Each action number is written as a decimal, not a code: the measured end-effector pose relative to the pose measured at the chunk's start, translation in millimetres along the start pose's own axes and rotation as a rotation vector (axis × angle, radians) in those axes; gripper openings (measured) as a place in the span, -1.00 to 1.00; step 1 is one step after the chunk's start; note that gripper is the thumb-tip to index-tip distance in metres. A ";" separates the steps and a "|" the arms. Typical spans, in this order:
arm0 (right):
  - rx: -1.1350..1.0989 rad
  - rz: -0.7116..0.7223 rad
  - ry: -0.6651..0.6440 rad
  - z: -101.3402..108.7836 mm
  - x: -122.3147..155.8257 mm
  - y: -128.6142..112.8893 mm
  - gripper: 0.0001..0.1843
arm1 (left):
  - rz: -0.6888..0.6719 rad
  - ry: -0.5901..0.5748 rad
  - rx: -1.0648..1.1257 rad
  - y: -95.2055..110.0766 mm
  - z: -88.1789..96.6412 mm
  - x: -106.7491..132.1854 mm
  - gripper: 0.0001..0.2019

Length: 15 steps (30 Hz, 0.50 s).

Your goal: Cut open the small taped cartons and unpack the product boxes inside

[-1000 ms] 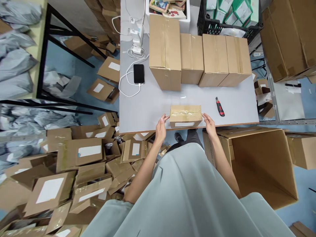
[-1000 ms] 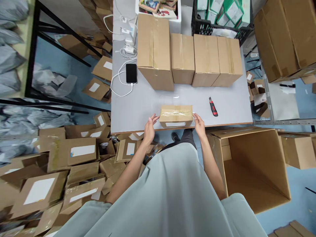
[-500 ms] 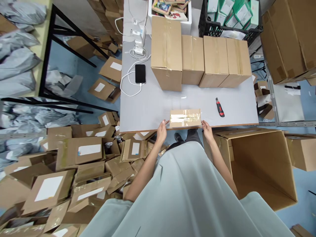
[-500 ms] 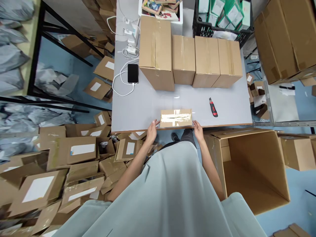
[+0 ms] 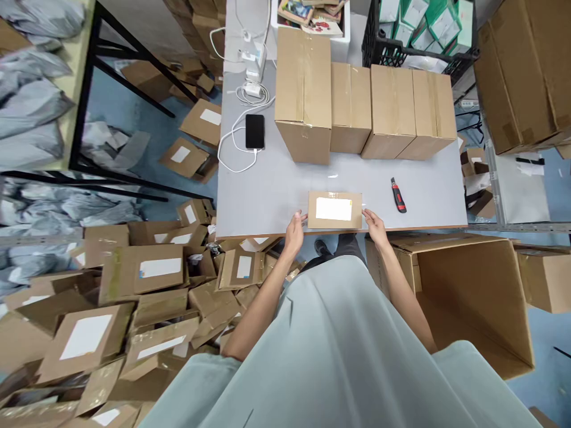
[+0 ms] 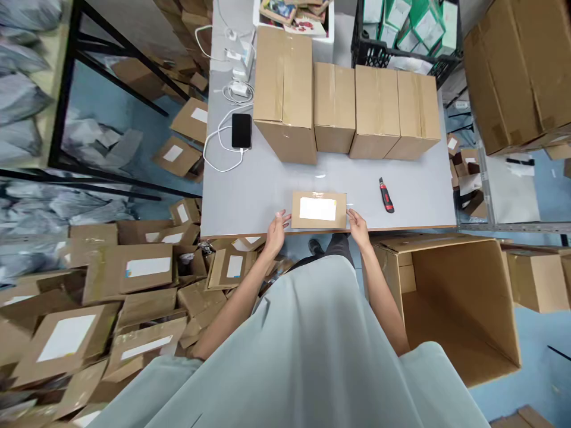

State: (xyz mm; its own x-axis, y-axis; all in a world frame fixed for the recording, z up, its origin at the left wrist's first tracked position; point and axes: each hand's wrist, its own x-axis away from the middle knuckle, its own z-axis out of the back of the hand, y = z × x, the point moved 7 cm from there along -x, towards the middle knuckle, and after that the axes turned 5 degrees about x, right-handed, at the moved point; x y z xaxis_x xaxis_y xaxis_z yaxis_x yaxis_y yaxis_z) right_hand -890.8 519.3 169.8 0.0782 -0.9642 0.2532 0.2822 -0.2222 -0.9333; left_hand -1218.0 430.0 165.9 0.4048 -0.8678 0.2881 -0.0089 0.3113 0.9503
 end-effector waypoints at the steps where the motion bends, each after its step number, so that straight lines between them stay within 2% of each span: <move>1: 0.008 -0.004 -0.003 -2.0 -2.8 0.4 -0.16 | 0.003 -0.003 -0.003 -1.5 -0.7 -1.7 -0.06; 6: 0.089 0.035 0.019 -7.8 4.9 -3.9 -0.20 | 0.012 -0.007 -0.005 -12.7 -0.4 -4.5 -0.17; 10: 0.434 0.199 0.072 -14.7 27.9 -24.4 -0.33 | 0.063 0.007 -0.013 -26.5 1.6 -10.9 -0.16; 15: 0.728 0.215 0.025 -27.5 42.5 -32.9 -0.33 | 0.090 -0.001 -0.036 -38.2 -2.2 -22.8 -0.11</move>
State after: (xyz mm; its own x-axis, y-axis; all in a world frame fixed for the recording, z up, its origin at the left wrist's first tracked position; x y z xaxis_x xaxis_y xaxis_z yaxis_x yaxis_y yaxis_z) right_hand -923.1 481.6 204.2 0.1835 -0.9804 0.0711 0.8238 0.1139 -0.5553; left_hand -1224.8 438.8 122.8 0.4031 -0.8359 0.3726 -0.0126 0.4020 0.9156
